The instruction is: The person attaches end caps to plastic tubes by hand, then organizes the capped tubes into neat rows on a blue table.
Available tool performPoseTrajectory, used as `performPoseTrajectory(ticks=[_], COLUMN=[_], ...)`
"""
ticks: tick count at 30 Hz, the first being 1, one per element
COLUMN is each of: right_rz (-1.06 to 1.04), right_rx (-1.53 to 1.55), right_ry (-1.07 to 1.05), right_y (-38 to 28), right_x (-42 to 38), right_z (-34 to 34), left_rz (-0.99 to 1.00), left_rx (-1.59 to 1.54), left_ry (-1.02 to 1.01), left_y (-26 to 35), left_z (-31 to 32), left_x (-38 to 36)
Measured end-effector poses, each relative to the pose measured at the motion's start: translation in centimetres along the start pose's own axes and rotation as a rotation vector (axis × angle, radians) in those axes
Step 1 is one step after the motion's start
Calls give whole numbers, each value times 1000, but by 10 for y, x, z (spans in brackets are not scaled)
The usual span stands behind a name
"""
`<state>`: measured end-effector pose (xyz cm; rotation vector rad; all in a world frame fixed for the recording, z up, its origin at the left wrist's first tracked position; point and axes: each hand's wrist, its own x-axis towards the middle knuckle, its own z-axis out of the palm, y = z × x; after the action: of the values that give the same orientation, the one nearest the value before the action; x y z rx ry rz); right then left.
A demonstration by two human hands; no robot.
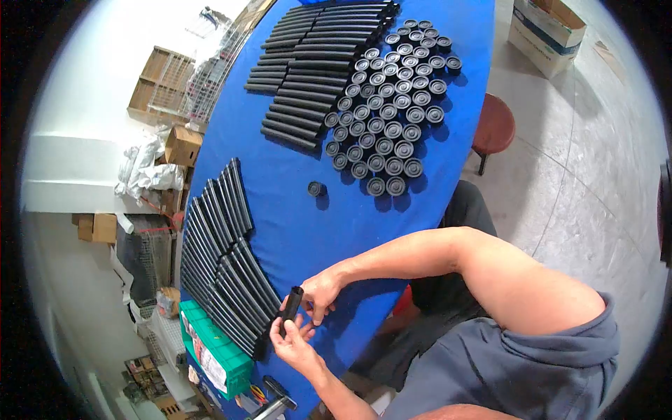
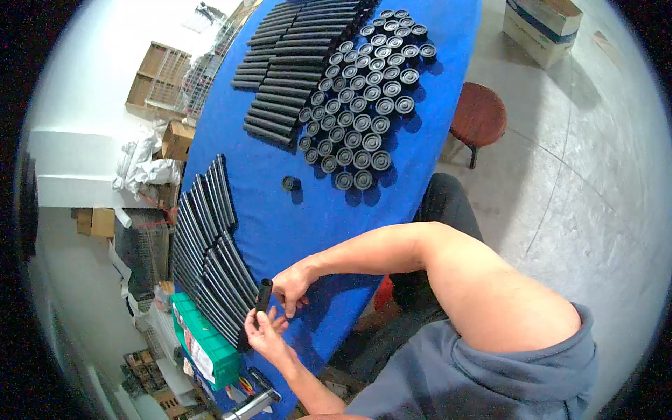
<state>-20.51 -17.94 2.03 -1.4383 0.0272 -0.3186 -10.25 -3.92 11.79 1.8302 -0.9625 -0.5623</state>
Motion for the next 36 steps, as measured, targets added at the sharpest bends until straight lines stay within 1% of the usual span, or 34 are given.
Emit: performPoseTrajectory(ticks=[2, 3, 6, 8, 10, 14, 16, 18, 19, 22, 26, 29, 32, 35, 36], right_rz=[-62, -2, 30, 1, -39, 6, 9, 13, 24, 19, 66, 57, 69, 34, 19], right_rx=[138, 60, 139, 132, 161, 95, 63, 68, 31, 26, 78, 48, 73, 51, 67], right_ry=[-17, -93, -112, -85, -114, -147, -135, -128, -110, -147, -165, -170, -157, -179, -198], right_y=[-20, -21, -24, -23, -23, -22, -20, -15, -26, -22, -28, -29, -37, -24, -23], right_x=[-15, -13, -12, -14, -12, -9, -8, -8, -13, -11, -13, -14, -17, -10, -8], right_z=[6, 2, -5, -12, -9, -8, -13, -15, -16, -15, -14, -14, -14, -15, -14], left_rz=[-49, -74, -108, -101, -110, -236, -29, 125, 213, 620, 267, 186, 143, 46, 83], left_rx=[9, -8, 11, 31, 59, 216, 556, 751, 837, 925, 684, 573, 584, 487, 469], left_ry=[-20, -12, -44, -104, -153, -194, -212, -142, -115, -44, -149, -125, -196, -271, -258], left_y=[-20, -22, -24, -27, -25, -15, -25, -21, -20, -33, -45, -48, -44, -35, -38], left_z=[-8, -7, -3, -1, -1, -10, -20, -23, -21, -18, -16, -21, -28, -30, -35], left_x=[-4, -8, -13, -10, -7, -9, -2, -5, -4, 2, 4, 6, 7, 3, 2])
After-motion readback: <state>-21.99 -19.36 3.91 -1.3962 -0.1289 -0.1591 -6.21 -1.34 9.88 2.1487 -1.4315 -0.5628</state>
